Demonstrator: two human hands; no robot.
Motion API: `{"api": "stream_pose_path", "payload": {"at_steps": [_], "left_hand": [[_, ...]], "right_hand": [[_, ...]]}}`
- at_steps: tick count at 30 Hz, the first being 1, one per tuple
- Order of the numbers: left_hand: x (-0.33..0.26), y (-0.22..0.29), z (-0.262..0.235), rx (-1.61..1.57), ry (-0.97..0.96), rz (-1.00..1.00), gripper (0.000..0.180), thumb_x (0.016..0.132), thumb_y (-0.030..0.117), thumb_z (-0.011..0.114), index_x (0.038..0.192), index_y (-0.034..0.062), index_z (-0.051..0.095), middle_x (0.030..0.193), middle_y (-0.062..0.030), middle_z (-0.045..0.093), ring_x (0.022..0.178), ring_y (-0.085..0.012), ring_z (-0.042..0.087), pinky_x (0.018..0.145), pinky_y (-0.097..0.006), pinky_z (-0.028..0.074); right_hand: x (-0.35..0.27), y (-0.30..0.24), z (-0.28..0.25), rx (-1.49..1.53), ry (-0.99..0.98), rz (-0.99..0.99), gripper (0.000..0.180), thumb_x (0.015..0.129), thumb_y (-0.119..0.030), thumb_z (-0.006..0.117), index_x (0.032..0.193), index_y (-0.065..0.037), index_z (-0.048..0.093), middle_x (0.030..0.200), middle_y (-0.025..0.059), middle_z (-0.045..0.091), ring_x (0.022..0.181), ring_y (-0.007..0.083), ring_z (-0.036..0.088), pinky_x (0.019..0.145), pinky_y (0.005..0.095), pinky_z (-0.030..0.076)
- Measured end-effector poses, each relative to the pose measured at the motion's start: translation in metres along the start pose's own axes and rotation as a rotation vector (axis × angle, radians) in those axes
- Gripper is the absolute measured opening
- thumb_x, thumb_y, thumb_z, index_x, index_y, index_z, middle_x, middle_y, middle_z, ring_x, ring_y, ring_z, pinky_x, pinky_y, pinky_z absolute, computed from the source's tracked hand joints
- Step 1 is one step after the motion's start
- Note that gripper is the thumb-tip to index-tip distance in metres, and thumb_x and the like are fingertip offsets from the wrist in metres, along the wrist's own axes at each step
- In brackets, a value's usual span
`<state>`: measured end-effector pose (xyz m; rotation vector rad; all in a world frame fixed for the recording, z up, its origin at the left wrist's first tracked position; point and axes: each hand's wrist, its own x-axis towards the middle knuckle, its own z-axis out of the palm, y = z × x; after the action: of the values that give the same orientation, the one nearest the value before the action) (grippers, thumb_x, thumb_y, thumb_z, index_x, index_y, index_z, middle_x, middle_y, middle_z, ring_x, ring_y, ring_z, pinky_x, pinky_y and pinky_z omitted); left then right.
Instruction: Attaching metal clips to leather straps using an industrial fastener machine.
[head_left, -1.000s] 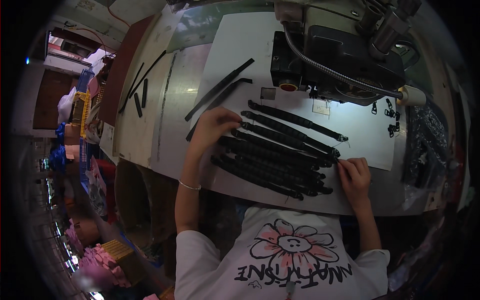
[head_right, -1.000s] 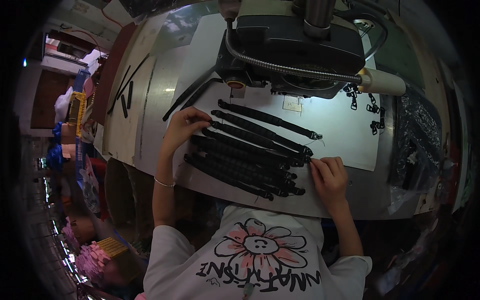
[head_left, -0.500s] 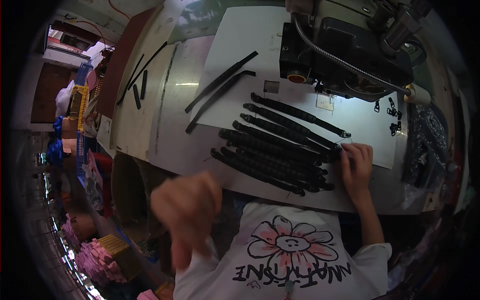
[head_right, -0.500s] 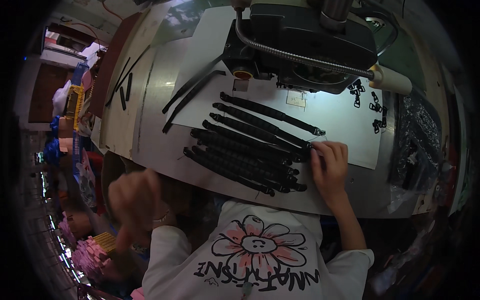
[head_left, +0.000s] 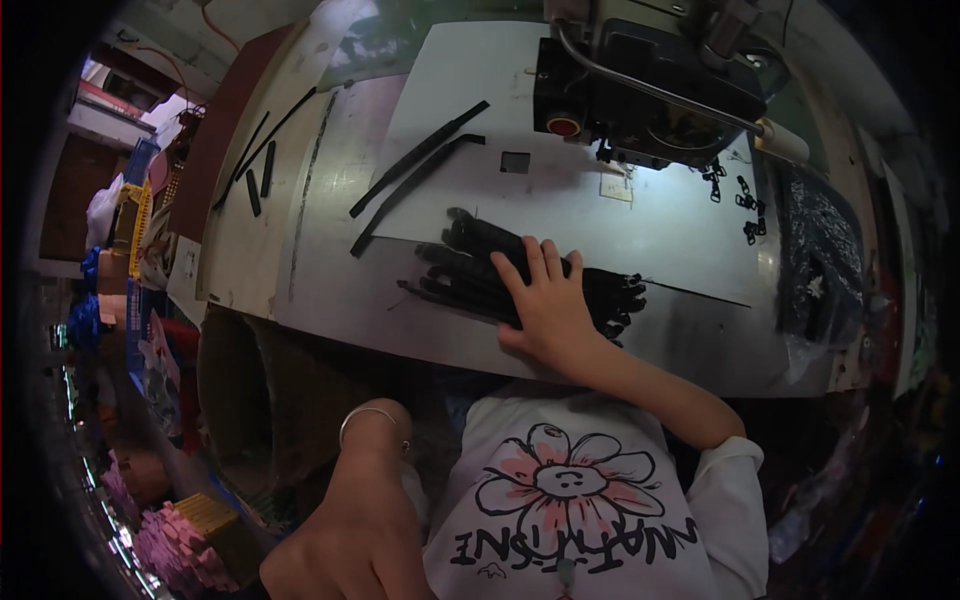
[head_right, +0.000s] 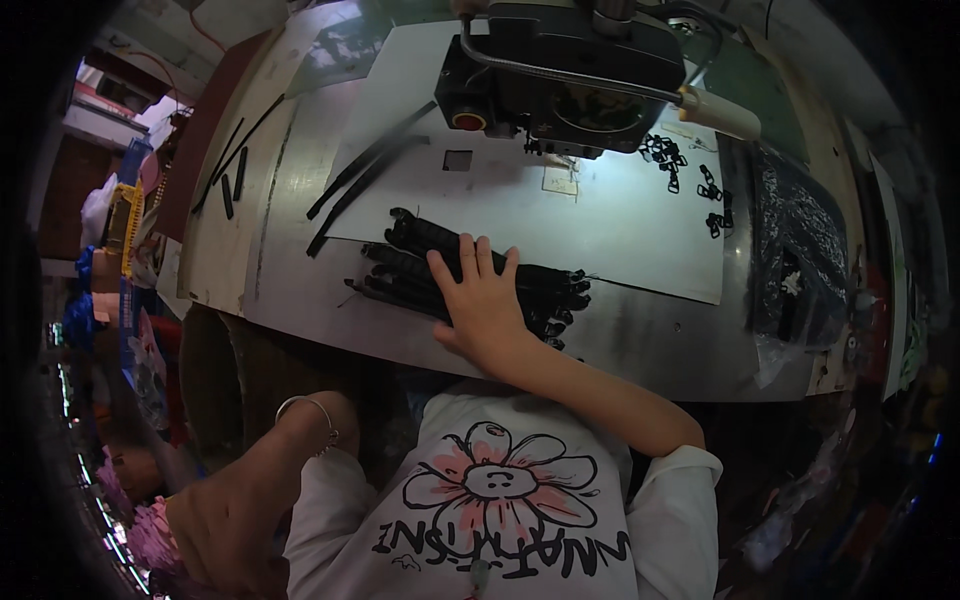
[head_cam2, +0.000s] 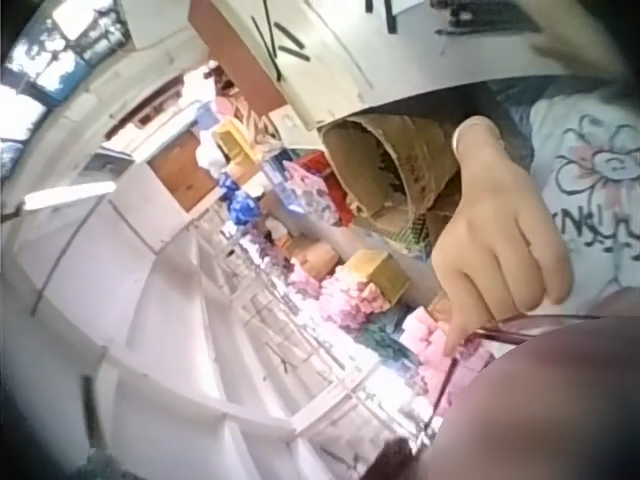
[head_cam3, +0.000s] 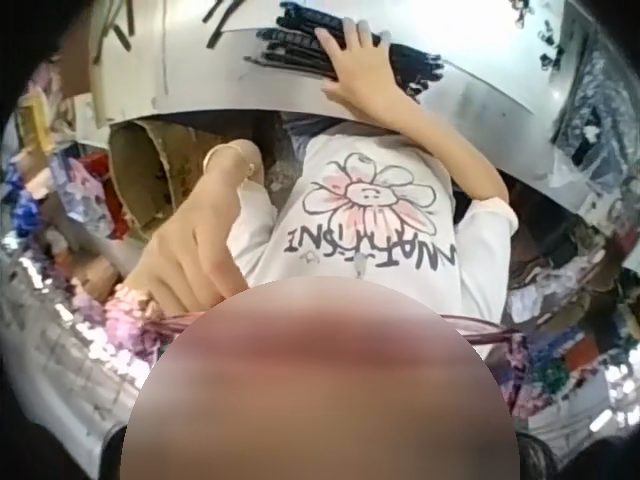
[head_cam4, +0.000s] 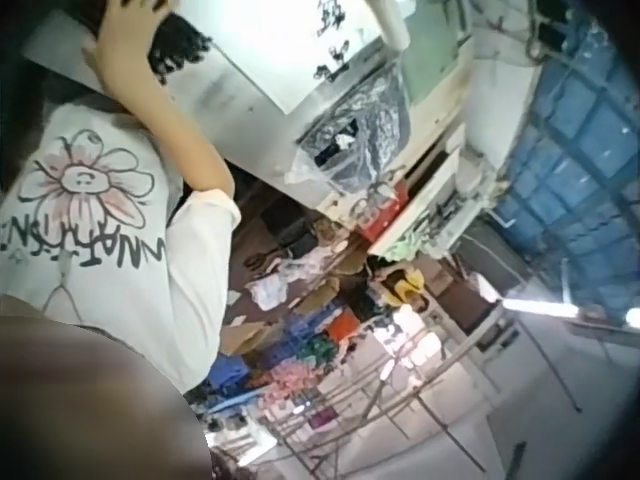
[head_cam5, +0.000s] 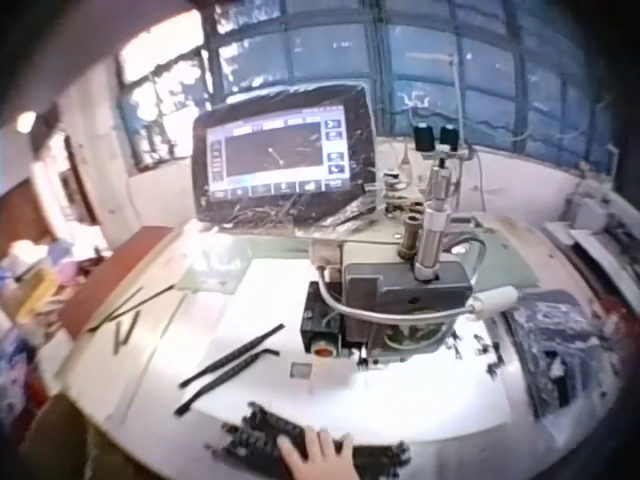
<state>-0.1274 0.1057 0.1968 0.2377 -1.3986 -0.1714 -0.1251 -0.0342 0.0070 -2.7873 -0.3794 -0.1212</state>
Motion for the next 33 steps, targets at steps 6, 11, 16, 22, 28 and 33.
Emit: {"api": "stream_pose_path", "payload": {"at_steps": [6, 11, 16, 22, 28, 33], "left_hand": [[-0.033, -0.012, 0.006, 0.125, 0.027, 0.094, 0.032, 0.084, 0.015, 0.054, 0.053, 0.0087, 0.059, 0.049, -0.0002, 0.051, 0.046, -0.0086, 0.046, 0.055, -0.022, 0.038], [-0.068, 0.002, 0.004, 0.289, 0.183, -0.164, 0.033, 0.077, 0.037, 0.063, 0.049, 0.0201, 0.063, 0.043, 0.0089, 0.051, 0.041, -0.0008, 0.039, 0.053, -0.019, 0.029], [-0.096, -0.008, -0.018, 0.203, 0.327, -0.410, 0.051, 0.072, 0.052, 0.065, 0.040, 0.0169, 0.048, 0.035, 0.0062, 0.034, 0.045, -0.0078, 0.028, 0.067, -0.025, 0.025], [-0.106, -0.041, -0.036, 0.143, 0.067, -0.594, 0.056, 0.084, 0.060, 0.044, 0.062, 0.0092, 0.039, 0.057, 0.0007, 0.028, 0.058, -0.0132, 0.026, 0.071, -0.034, 0.023], [-0.103, -0.084, -0.033, 0.211, -0.075, -0.702, 0.056, 0.087, 0.059, 0.036, 0.059, 0.0104, 0.040, 0.054, 0.0011, 0.025, 0.054, -0.0135, 0.023, 0.064, -0.034, 0.022], [-0.094, -0.101, -0.019, 0.415, -0.073, -0.809, 0.059, 0.086, 0.058, 0.039, 0.051, 0.0108, 0.043, 0.045, 0.0025, 0.031, 0.043, -0.0115, 0.029, 0.060, -0.032, 0.029]], "right_hand": [[0.003, -0.004, 0.022, -0.077, 0.205, 0.046, 0.044, 0.074, -0.011, 0.054, 0.116, -0.015, 0.046, 0.084, 0.0145, 0.051, 0.075, 0.0294, 0.053, 0.064, 0.0385, 0.042], [-0.041, 0.017, 0.001, -0.090, 0.106, 0.121, 0.044, 0.074, -0.010, 0.054, 0.117, -0.015, 0.046, 0.075, 0.0132, 0.051, 0.063, 0.0253, 0.056, 0.050, 0.0331, 0.045], [-0.185, 0.087, -0.070, -0.081, -0.067, 0.591, 0.052, 0.076, -0.004, 0.051, 0.125, -0.017, 0.043, 0.095, 0.0195, 0.052, 0.075, 0.0319, 0.059, 0.061, 0.0380, 0.050], [-0.398, 0.106, -0.051, -0.122, 0.231, 1.101, 0.071, 0.067, -0.008, 0.070, 0.128, -0.016, 0.037, 0.094, 0.0105, 0.053, 0.083, 0.0270, 0.058, 0.064, 0.0345, 0.049], [-0.543, 0.087, 0.111, -0.088, 0.438, 1.552, 0.080, 0.069, -0.017, 0.072, 0.135, -0.018, 0.027, 0.115, 0.0166, 0.049, 0.101, 0.0335, 0.052, 0.082, 0.0444, 0.044], [-0.562, 0.115, 0.195, 0.114, 0.091, 1.944, 0.088, 0.069, -0.024, 0.071, 0.139, -0.020, 0.019, 0.132, 0.0193, 0.036, 0.120, 0.0385, 0.036, 0.094, 0.0548, 0.033]]}}
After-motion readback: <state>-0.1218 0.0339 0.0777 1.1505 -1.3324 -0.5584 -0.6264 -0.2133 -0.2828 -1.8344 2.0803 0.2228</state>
